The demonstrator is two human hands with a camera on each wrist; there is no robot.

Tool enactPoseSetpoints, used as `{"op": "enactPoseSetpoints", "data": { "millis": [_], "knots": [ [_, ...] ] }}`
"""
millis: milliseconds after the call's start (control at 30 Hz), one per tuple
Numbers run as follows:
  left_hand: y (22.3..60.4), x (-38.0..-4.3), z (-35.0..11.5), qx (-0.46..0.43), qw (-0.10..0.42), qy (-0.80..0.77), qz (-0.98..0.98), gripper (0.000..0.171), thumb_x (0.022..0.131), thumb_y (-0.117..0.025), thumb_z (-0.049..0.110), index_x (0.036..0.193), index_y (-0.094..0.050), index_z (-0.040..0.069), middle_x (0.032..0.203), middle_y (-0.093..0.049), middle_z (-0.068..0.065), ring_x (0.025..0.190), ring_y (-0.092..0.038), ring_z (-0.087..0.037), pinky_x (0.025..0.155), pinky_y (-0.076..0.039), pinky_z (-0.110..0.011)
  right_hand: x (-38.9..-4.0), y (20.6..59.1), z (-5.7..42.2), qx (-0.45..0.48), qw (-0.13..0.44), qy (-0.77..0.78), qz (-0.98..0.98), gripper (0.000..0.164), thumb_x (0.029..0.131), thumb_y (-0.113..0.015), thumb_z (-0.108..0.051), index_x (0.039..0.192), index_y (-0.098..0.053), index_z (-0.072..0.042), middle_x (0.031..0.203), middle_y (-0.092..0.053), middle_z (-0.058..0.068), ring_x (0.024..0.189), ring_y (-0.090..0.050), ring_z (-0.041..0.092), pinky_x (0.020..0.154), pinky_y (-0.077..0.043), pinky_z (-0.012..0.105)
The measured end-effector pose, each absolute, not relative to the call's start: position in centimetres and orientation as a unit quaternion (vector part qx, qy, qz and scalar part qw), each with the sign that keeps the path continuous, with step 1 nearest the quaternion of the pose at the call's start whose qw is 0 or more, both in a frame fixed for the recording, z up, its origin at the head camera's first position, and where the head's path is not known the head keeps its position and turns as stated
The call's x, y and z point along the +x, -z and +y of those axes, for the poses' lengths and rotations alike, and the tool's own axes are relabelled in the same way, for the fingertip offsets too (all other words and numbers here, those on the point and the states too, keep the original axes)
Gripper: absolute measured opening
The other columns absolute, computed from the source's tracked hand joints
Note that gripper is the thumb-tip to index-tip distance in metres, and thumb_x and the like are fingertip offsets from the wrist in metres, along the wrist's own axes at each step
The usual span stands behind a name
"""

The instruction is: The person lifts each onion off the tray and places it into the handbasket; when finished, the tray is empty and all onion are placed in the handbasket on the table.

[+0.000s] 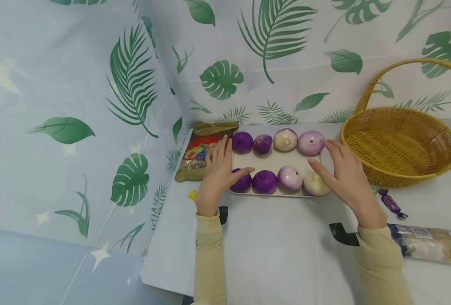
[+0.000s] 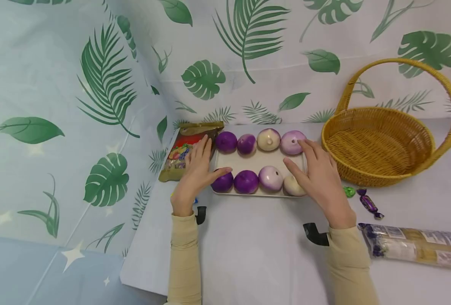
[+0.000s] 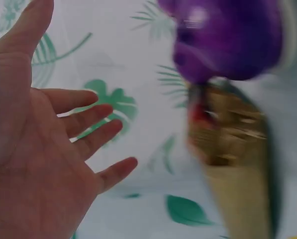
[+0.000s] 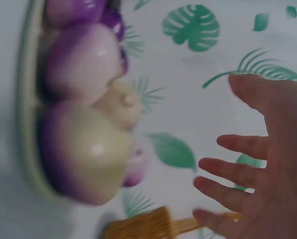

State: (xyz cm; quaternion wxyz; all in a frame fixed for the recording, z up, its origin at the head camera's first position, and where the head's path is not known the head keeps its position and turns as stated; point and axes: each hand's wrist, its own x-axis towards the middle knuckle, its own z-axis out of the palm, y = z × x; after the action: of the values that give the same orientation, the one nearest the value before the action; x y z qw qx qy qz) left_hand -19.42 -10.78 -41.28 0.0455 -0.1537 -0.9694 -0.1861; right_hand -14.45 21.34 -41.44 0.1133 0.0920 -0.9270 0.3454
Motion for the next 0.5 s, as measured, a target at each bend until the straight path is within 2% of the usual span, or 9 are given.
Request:
{"op": "enactPoseSetpoints", "data": {
  "millis": [167, 333, 500],
  "knots": [
    [43.7, -18.3, -12.5, -0.113, -0.012, 0.220, -0.969, 0.115, 0.070, -0.055, 0.078, 0.152, -0.009, 0.011, 0.156, -0.012, -0.006, 0.142, -0.009, -0.027, 0.110, -0.009, -0.056, -13.2, 43.9, 22.2, 0.085, 0.094, -0.386, -0.914, 0.067, 0.090, -0.063, -0.037, 0.144, -0.035, -0.007, 0.141, -0.034, 0.023, 0.127, -0.033, 0.048, 0.096, -0.026, 0.065],
    [46.2, -17.9, -13.4, -0.099, -0.050, 0.225, -0.968, 0.115, 0.066, -0.061, 0.077, 0.148, -0.025, 0.004, 0.142, -0.031, -0.015, 0.133, -0.027, -0.031, 0.108, -0.021, -0.051, -12.7, 46.2, 22.3, 0.078, 0.107, -0.389, -0.912, 0.073, 0.083, -0.072, -0.035, 0.141, -0.038, -0.006, 0.138, -0.037, 0.023, 0.126, -0.036, 0.046, 0.095, -0.028, 0.064],
    [48.1, -18.1, -13.8, -0.095, -0.067, 0.242, -0.963, 0.115, 0.064, -0.068, 0.073, 0.145, -0.030, 0.000, 0.143, -0.033, -0.019, 0.135, -0.025, -0.033, 0.109, -0.022, -0.049, -12.9, 48.0, 21.9, 0.076, 0.119, -0.392, -0.909, 0.080, 0.075, -0.080, -0.029, 0.138, -0.040, -0.001, 0.136, -0.036, 0.028, 0.125, -0.034, 0.047, 0.099, -0.025, 0.063]
  ]
}}
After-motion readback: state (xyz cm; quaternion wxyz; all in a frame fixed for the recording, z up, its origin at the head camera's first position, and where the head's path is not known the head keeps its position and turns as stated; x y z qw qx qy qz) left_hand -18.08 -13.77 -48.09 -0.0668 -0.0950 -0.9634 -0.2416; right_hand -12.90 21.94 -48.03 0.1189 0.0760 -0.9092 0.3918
